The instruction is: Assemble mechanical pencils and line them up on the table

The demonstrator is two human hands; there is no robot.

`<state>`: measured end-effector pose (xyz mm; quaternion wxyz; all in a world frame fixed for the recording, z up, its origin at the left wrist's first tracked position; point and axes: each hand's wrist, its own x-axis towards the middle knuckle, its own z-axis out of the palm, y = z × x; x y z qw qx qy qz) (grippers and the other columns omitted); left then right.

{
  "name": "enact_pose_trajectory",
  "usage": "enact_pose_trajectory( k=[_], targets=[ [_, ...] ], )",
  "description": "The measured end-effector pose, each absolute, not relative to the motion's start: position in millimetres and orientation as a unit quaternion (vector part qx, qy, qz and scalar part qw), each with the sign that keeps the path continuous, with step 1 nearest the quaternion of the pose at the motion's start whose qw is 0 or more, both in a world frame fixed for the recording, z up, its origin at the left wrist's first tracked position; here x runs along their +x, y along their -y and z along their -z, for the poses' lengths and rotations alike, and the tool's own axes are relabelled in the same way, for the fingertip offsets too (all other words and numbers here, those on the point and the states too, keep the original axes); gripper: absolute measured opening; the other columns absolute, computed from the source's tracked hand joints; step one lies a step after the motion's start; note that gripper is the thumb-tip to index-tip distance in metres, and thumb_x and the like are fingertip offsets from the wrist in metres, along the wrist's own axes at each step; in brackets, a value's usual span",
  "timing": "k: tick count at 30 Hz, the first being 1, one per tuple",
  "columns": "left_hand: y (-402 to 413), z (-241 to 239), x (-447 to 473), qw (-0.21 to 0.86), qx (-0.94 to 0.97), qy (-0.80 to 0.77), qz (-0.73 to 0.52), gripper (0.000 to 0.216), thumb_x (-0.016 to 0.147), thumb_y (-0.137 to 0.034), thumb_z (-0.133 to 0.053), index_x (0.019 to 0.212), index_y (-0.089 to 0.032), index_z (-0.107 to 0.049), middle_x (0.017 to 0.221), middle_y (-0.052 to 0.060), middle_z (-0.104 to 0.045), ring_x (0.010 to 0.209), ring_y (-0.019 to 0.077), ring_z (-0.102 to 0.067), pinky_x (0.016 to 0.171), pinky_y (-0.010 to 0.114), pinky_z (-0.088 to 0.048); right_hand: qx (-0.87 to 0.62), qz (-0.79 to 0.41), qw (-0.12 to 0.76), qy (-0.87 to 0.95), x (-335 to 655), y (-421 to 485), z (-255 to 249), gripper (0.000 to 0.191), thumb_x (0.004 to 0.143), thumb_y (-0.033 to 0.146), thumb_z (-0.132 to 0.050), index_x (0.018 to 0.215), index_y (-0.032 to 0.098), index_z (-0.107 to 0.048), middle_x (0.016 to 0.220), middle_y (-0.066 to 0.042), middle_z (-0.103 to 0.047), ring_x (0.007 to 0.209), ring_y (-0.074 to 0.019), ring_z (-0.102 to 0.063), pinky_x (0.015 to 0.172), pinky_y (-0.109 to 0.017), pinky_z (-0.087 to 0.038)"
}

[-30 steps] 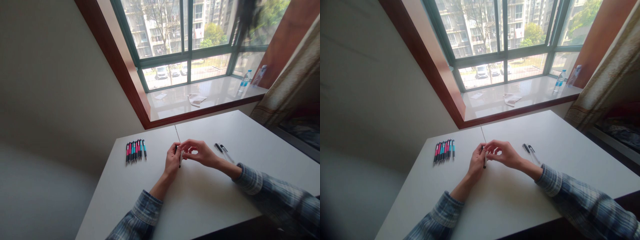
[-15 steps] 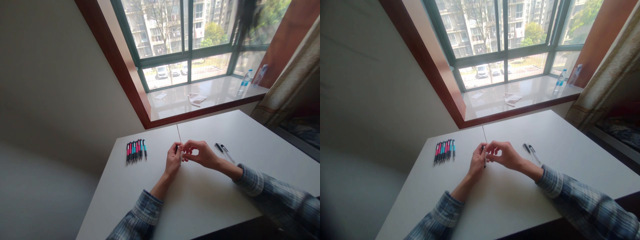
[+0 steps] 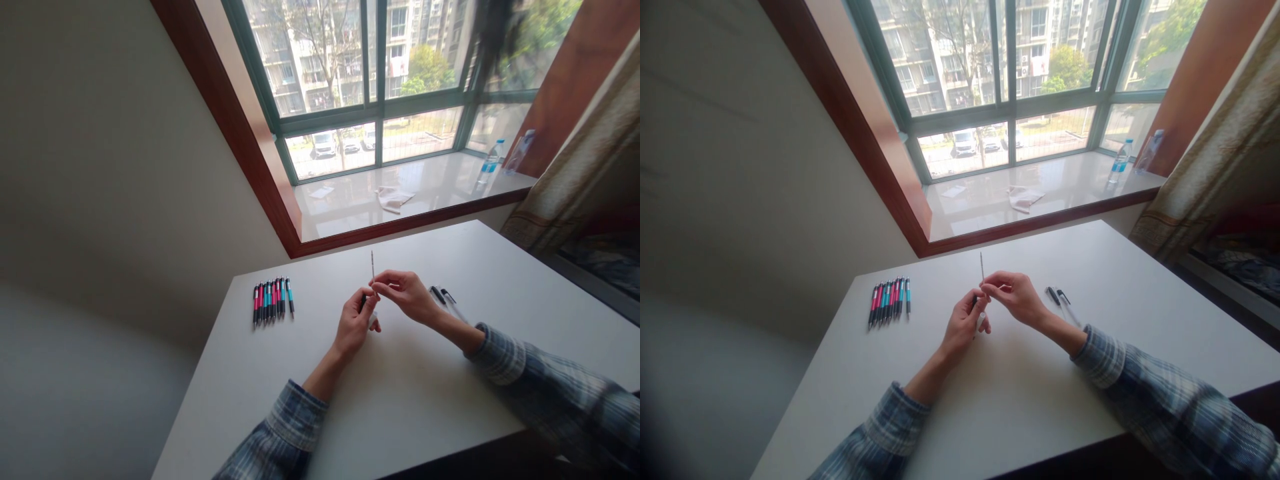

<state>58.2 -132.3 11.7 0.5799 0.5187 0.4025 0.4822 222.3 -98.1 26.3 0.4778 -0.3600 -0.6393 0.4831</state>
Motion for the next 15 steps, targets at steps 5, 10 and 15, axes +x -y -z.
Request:
enact_pose_trajectory(
  k=[5, 10, 15],
  targets=[
    [131, -9, 57, 0.602, 0.489, -0.4, -0.488, 0.039, 0.089, -0.058, -0.063, 0.091, -0.019, -0.056, 0.059, -0.008, -0.045, 0.043, 0.0073, -0.044, 0.048, 0.023, -0.048, -0.353, -0.485, 0.519, 0.609, 223, 99, -34, 0.028, 0.086, 0.045, -0.075, 0.087, 0.016, -0.076, 0.079, -0.004, -0.073, 0.071, -0.0155, -0.065, 0.069, -0.028, -0.055],
    [129, -6, 56, 0.619, 0.468, -0.389, -0.496, 0.04, 0.088, -0.059, -0.063, 0.09, -0.02, -0.054, 0.055, -0.009, -0.045, 0.043, 0.0076, -0.041, 0.05, 0.024, -0.049, -0.326, -0.517, 0.516, 0.6, 223, 104, -41, 0.026, 0.085, 0.042, -0.076, 0.091, 0.016, -0.078, 0.08, -0.005, -0.075, 0.073, -0.0162, -0.067, 0.071, -0.028, -0.056],
    [128, -7, 56, 0.615, 0.473, -0.394, -0.492, 0.042, 0.086, -0.06, -0.066, 0.089, -0.02, -0.054, 0.053, -0.008, -0.045, 0.043, 0.0086, -0.043, 0.05, 0.024, -0.048, -0.283, -0.574, 0.458, 0.617, 220, 110, -41, 0.027, 0.087, 0.043, -0.074, 0.09, 0.016, -0.076, 0.079, -0.005, -0.076, 0.068, -0.0193, -0.072, 0.066, -0.031, -0.059]
  ],
)
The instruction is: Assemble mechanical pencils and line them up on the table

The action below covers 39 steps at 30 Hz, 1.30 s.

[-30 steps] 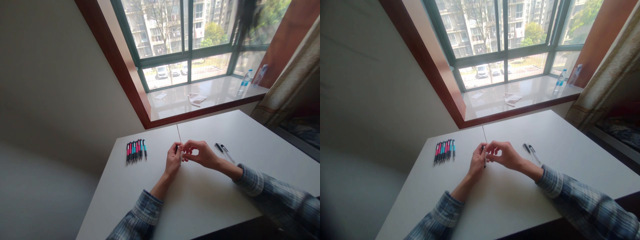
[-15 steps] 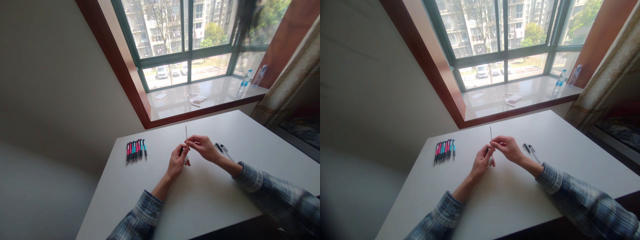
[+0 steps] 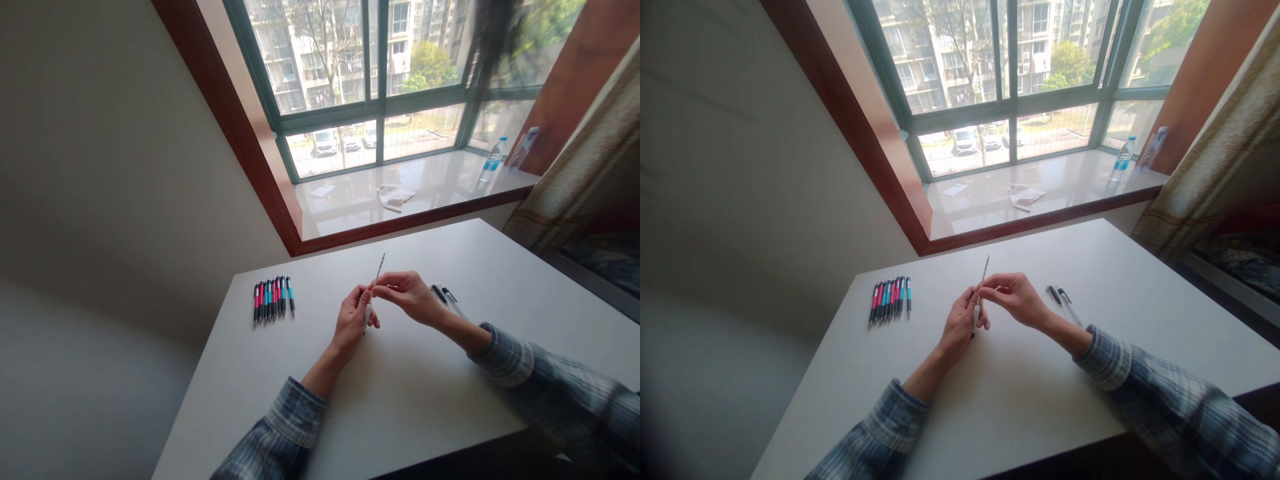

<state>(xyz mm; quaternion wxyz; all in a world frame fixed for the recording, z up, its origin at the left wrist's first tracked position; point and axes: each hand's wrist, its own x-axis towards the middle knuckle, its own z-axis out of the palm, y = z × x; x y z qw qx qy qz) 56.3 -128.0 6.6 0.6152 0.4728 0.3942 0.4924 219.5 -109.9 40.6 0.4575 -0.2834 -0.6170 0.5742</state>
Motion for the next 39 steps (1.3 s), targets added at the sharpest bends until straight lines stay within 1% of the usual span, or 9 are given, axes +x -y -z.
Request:
enact_pose_trajectory(
  k=[6, 10, 12, 17, 25, 29, 32, 36, 39],
  targets=[
    [127, -5, 55, 0.622, 0.47, -0.385, -0.494, 0.041, 0.088, -0.06, -0.064, 0.088, -0.02, -0.054, 0.052, -0.008, -0.046, 0.044, 0.0082, -0.044, 0.052, 0.023, -0.048, -0.251, -0.588, 0.428, 0.639, 217, 111, -38, 0.028, 0.088, 0.044, -0.073, 0.091, 0.016, -0.074, 0.073, -0.005, -0.074, 0.063, -0.0211, -0.072, 0.065, -0.035, -0.059],
    [126, -6, 55, 0.634, 0.459, -0.366, -0.503, 0.04, 0.087, -0.057, -0.066, 0.089, -0.018, -0.054, 0.073, -0.002, -0.061, 0.047, 0.0055, -0.043, 0.05, 0.022, -0.047, -0.274, -0.535, 0.42, 0.68, 218, 112, -40, 0.03, 0.086, 0.046, -0.075, 0.087, 0.016, -0.076, 0.078, -0.005, -0.074, 0.064, -0.0181, -0.07, 0.071, -0.035, -0.058],
    [126, -7, 56, 0.636, 0.455, -0.364, -0.506, 0.04, 0.087, -0.056, -0.067, 0.089, -0.018, -0.054, 0.077, 0.0, -0.062, 0.048, 0.0053, -0.044, 0.05, 0.022, -0.046, -0.289, -0.511, 0.406, 0.701, 218, 112, -42, 0.03, 0.086, 0.047, -0.075, 0.086, 0.017, -0.077, 0.076, -0.004, -0.073, 0.065, -0.0166, -0.067, 0.074, -0.035, -0.056],
    [127, -10, 58, 0.634, 0.435, -0.373, -0.519, 0.044, 0.084, -0.06, -0.068, 0.087, -0.019, -0.053, 0.071, -0.002, -0.058, 0.051, 0.0076, -0.048, 0.05, 0.022, -0.045, -0.311, -0.496, 0.391, 0.71, 216, 114, -42, 0.031, 0.081, 0.048, -0.079, 0.089, 0.018, -0.076, 0.078, -0.004, -0.073, 0.063, -0.0148, -0.064, 0.069, -0.032, -0.053],
    [128, -7, 58, 0.637, 0.428, -0.36, -0.53, 0.039, 0.09, -0.056, -0.064, 0.086, -0.019, -0.052, 0.069, -0.004, -0.052, 0.056, 0.0076, -0.048, 0.053, 0.021, -0.041, -0.301, -0.519, 0.412, 0.685, 212, 117, -35, 0.029, 0.087, 0.046, -0.074, 0.088, 0.017, -0.073, 0.084, -0.005, -0.072, 0.067, -0.0158, -0.068, 0.068, -0.031, -0.056],
    [128, -14, 54, 0.612, 0.416, -0.397, -0.544, 0.039, 0.087, -0.057, -0.067, 0.092, -0.019, -0.056, 0.071, -0.004, -0.051, 0.059, 0.0083, -0.048, 0.058, 0.022, -0.044, -0.302, -0.516, 0.423, 0.681, 214, 116, -33, 0.028, 0.089, 0.044, -0.072, 0.092, 0.016, -0.073, 0.088, -0.006, -0.074, 0.078, -0.019, -0.072, 0.077, -0.034, -0.06],
    [126, -18, 48, 0.585, 0.413, -0.437, -0.545, 0.041, 0.086, -0.058, -0.068, 0.101, -0.02, -0.061, 0.065, -0.006, -0.048, 0.057, 0.0081, -0.046, 0.058, 0.02, -0.041, -0.316, -0.52, 0.424, 0.671, 214, 115, -31, 0.03, 0.088, 0.044, -0.072, 0.099, 0.016, -0.073, 0.093, -0.008, -0.076, 0.087, -0.0217, -0.074, 0.083, -0.037, -0.061],
    [121, -16, 42, 0.566, 0.405, -0.435, -0.571, 0.032, 0.087, -0.046, -0.066, 0.104, -0.019, -0.062, 0.063, -0.006, -0.043, 0.06, 0.0093, -0.044, 0.063, 0.021, -0.042, -0.33, -0.509, 0.42, 0.675, 214, 114, -30, 0.028, 0.09, 0.043, -0.069, 0.099, 0.017, -0.072, 0.092, -0.007, -0.077, 0.088, -0.0214, -0.074, 0.084, -0.035, -0.061],
    [115, -14, 39, 0.563, 0.364, -0.415, -0.615, 0.019, 0.085, -0.036, -0.059, 0.097, -0.021, -0.057, 0.064, -0.006, -0.041, 0.061, 0.011, -0.043, 0.066, 0.024, -0.044, -0.337, -0.493, 0.43, 0.677, 215, 112, -30, 0.024, 0.091, 0.04, -0.067, 0.1, 0.018, -0.073, 0.09, -0.006, -0.076, 0.086, -0.0201, -0.073, 0.083, -0.034, -0.06]
  ],
)
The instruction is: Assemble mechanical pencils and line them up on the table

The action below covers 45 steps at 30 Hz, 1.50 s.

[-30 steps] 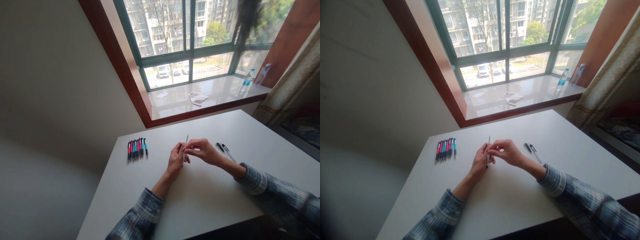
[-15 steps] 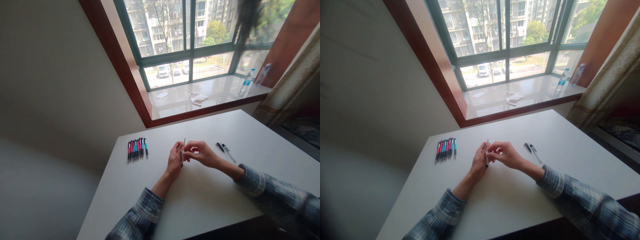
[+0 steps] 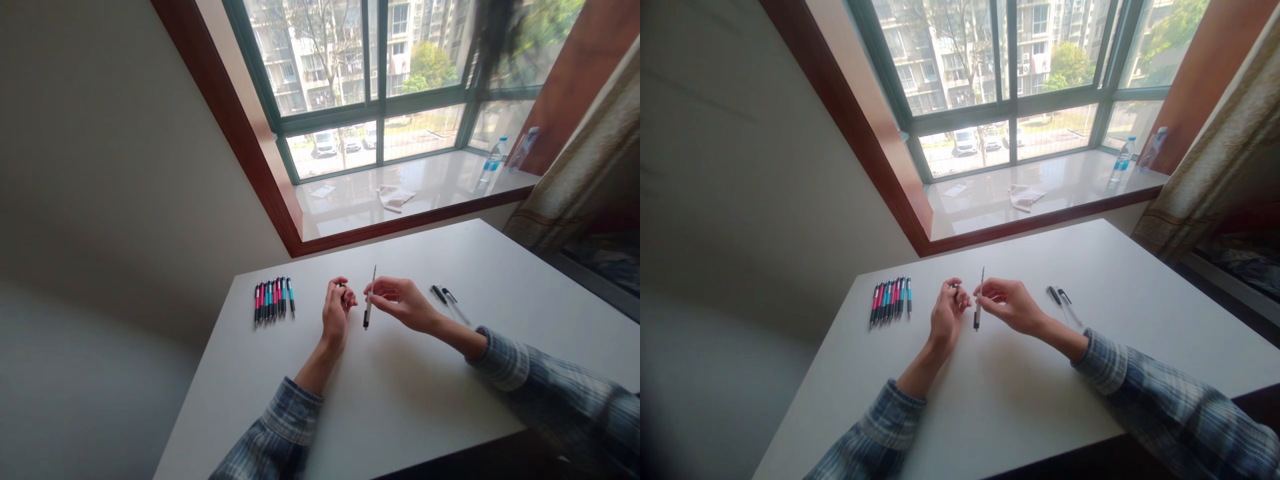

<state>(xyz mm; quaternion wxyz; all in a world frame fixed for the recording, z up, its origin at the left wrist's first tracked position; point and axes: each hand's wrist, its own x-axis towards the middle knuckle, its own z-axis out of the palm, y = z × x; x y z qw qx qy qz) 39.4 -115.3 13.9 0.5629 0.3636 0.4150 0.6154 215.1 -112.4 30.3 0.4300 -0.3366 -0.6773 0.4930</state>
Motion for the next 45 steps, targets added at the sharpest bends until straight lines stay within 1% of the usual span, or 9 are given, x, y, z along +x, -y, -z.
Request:
enact_pose_trajectory(
  k=[4, 9, 13, 16, 19, 23, 26, 33, 45],
  targets=[
    [110, -14, 33, 0.535, 0.351, -0.436, -0.633, 0.01, 0.084, -0.028, -0.057, 0.089, -0.021, -0.052, 0.069, -0.005, -0.047, 0.063, 0.0106, -0.045, 0.066, 0.023, -0.042, -0.366, -0.451, 0.46, 0.672, 218, 110, -31, 0.022, 0.092, 0.037, -0.065, 0.1, 0.018, -0.074, 0.086, -0.005, -0.074, 0.082, -0.0194, -0.072, 0.08, -0.033, -0.061],
    [108, -15, 25, 0.485, 0.432, -0.47, -0.598, 0.023, 0.087, -0.036, -0.065, 0.104, -0.021, -0.063, 0.092, 0.001, -0.063, 0.075, 0.0102, -0.054, 0.076, 0.024, -0.046, -0.382, -0.418, 0.484, 0.667, 221, 104, -28, 0.027, 0.092, 0.041, -0.066, 0.107, 0.019, -0.074, 0.094, -0.007, -0.072, 0.079, -0.0184, -0.071, 0.078, -0.034, -0.061],
    [109, -14, 24, 0.459, 0.462, -0.479, -0.588, 0.032, 0.085, -0.038, -0.072, 0.111, -0.021, -0.063, 0.088, 0.002, -0.067, 0.077, 0.0121, -0.059, 0.083, 0.028, -0.049, -0.376, -0.417, 0.486, 0.67, 223, 99, -23, 0.03, 0.093, 0.044, -0.065, 0.108, 0.02, -0.075, 0.104, -0.008, -0.07, 0.079, -0.0175, -0.069, 0.076, -0.033, -0.061],
    [110, -15, 23, 0.463, 0.443, -0.475, -0.602, 0.03, 0.081, -0.036, -0.076, 0.102, -0.021, -0.061, 0.079, -0.002, -0.064, 0.073, 0.0112, -0.059, 0.081, 0.027, -0.049, -0.378, -0.416, 0.484, 0.671, 224, 97, -20, 0.03, 0.093, 0.044, -0.064, 0.108, 0.02, -0.075, 0.104, -0.008, -0.07, 0.078, -0.0167, -0.068, 0.075, -0.032, -0.06],
    [109, -18, 22, 0.485, 0.416, -0.464, -0.614, 0.027, 0.076, -0.034, -0.081, 0.093, -0.019, -0.065, 0.078, -0.002, -0.063, 0.073, 0.0094, -0.058, 0.079, 0.024, -0.049, -0.385, -0.408, 0.479, 0.676, 224, 95, -19, 0.03, 0.094, 0.044, -0.062, 0.108, 0.02, -0.076, 0.102, -0.008, -0.07, 0.077, -0.016, -0.066, 0.073, -0.031, -0.059],
    [108, -22, 20, 0.545, 0.349, -0.42, -0.636, 0.03, 0.071, -0.029, -0.086, 0.095, -0.018, -0.071, 0.084, 0.0, -0.066, 0.076, 0.0084, -0.059, 0.083, 0.024, -0.05, -0.394, -0.386, 0.468, 0.691, 225, 94, -19, 0.03, 0.095, 0.042, -0.06, 0.108, 0.021, -0.077, 0.101, -0.008, -0.069, 0.073, -0.0151, -0.063, 0.067, -0.028, -0.055],
    [107, -23, 18, 0.571, 0.321, -0.393, -0.646, 0.031, 0.072, -0.03, -0.086, 0.097, -0.018, -0.073, 0.089, 0.0, -0.067, 0.077, 0.0074, -0.061, 0.087, 0.026, -0.051, -0.395, -0.381, 0.458, 0.699, 225, 95, -17, 0.028, 0.095, 0.04, -0.06, 0.108, 0.022, -0.077, 0.099, -0.007, -0.069, 0.073, -0.0148, -0.063, 0.066, -0.028, -0.053],
    [108, -25, 17, 0.595, 0.301, -0.37, -0.647, 0.032, 0.074, -0.033, -0.087, 0.099, -0.018, -0.074, 0.082, -0.002, -0.063, 0.077, 0.0061, -0.06, 0.085, 0.023, -0.051, -0.396, -0.381, 0.448, 0.705, 224, 96, -18, 0.026, 0.095, 0.037, -0.06, 0.109, 0.022, -0.077, 0.101, -0.006, -0.071, 0.08, -0.0158, -0.065, 0.075, -0.03, -0.054],
    [109, -25, 19, 0.569, 0.358, -0.389, -0.631, 0.028, 0.076, -0.033, -0.084, 0.096, -0.017, -0.074, 0.082, -0.001, -0.062, 0.073, 0.0069, -0.057, 0.081, 0.023, -0.05, -0.401, -0.368, 0.444, 0.712, 225, 96, -16, 0.025, 0.094, 0.033, -0.062, 0.109, 0.023, -0.078, 0.105, -0.007, -0.073, 0.087, -0.0175, -0.068, 0.085, -0.032, -0.057]
  ],
)
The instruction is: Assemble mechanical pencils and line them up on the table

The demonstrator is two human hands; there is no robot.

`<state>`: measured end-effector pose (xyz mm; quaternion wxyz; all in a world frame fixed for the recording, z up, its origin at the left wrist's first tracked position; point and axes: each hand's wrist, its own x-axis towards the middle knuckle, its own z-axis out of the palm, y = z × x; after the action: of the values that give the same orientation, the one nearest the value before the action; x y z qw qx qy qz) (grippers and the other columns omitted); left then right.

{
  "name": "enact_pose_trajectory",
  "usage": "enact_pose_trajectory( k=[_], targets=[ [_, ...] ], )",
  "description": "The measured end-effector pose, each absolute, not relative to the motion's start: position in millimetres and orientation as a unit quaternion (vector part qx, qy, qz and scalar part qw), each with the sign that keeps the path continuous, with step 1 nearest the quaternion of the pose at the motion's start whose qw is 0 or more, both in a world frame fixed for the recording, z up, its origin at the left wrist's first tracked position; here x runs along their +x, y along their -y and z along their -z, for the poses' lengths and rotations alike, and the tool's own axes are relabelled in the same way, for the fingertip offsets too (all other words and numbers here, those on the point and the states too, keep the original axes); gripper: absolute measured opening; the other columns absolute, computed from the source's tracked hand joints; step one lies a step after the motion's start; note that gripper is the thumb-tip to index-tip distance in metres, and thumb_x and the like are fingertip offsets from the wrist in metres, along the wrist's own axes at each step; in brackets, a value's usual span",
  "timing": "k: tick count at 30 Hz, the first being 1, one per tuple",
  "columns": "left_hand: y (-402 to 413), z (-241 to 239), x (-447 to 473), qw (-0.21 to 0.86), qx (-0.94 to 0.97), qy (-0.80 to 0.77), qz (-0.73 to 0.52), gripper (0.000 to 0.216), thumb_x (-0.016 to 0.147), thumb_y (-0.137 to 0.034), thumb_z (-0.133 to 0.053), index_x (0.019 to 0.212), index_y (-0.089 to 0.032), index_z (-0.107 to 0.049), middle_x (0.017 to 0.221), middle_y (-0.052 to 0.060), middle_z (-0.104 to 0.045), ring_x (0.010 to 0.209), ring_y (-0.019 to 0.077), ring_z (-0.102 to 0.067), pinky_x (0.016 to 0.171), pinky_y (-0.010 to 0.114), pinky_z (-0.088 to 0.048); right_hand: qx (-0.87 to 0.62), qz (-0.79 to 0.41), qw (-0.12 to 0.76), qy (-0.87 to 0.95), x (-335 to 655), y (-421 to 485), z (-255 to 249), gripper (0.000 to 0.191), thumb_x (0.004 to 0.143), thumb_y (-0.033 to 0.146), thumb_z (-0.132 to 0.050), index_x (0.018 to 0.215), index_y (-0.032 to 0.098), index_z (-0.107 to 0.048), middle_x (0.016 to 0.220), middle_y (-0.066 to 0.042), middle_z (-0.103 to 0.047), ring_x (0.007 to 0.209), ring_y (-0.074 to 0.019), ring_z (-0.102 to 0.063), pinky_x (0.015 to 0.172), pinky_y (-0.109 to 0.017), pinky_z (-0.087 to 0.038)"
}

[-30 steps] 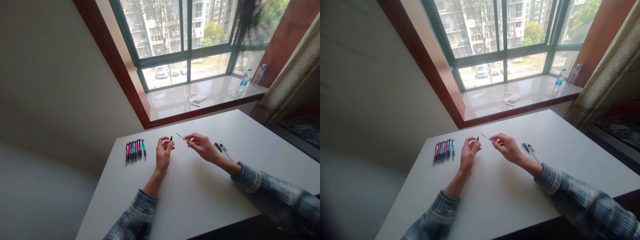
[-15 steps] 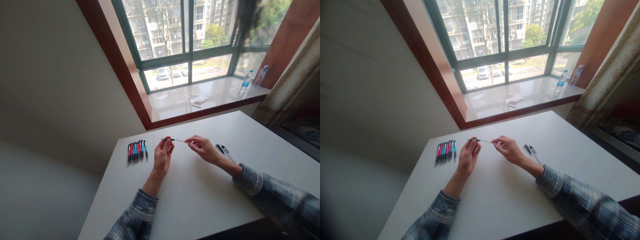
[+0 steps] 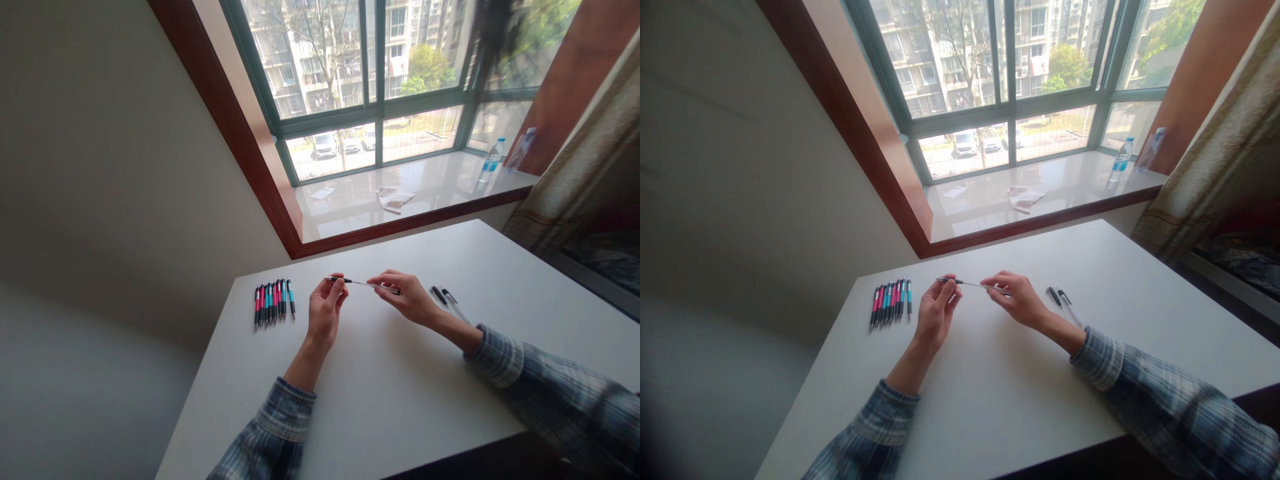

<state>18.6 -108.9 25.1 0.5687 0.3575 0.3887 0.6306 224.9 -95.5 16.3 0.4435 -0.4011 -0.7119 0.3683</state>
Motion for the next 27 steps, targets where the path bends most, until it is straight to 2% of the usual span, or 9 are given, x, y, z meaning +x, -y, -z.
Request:
enact_pose_trajectory(
  k=[11, 19, 27],
  targets=[
    [110.1, -20.4, 20.7, 0.514, 0.458, -0.444, -0.574, 0.029, 0.076, -0.035, -0.083, 0.098, -0.017, -0.077, 0.089, 0.004, -0.072, 0.078, 0.0121, -0.061, 0.082, 0.028, -0.05, -0.408, -0.351, 0.438, 0.72, 225.9, 95.1, -13.8, 0.018, 0.089, 0.036, -0.068, 0.1, 0.022, -0.073, 0.093, -0.003, -0.076, 0.083, -0.0175, -0.069, 0.085, -0.033, -0.059],
    [113.9, -21.0, 23.9, 0.513, 0.501, -0.445, -0.536, 0.029, 0.077, -0.035, -0.082, 0.099, -0.017, -0.077, 0.084, 0.005, -0.074, 0.08, 0.0152, -0.064, 0.083, 0.029, -0.051, -0.387, -0.382, 0.438, 0.716, 225.4, 93.2, -9.7, 0.018, 0.085, 0.032, -0.071, 0.1, 0.021, -0.075, 0.094, -0.004, -0.077, 0.087, -0.02, -0.073, 0.089, -0.036, -0.06],
    [112.9, -18.8, 21.9, 0.521, 0.511, -0.443, -0.521, 0.028, 0.077, -0.034, -0.082, 0.099, -0.017, -0.078, 0.086, 0.005, -0.074, 0.081, 0.0149, -0.064, 0.083, 0.028, -0.051, -0.388, -0.375, 0.447, 0.713, 225.6, 94.1, -12.4, 0.017, 0.087, 0.033, -0.07, 0.1, 0.022, -0.076, 0.1, -0.005, -0.076, 0.085, -0.0181, -0.072, 0.083, -0.032, -0.06]
  ],
)
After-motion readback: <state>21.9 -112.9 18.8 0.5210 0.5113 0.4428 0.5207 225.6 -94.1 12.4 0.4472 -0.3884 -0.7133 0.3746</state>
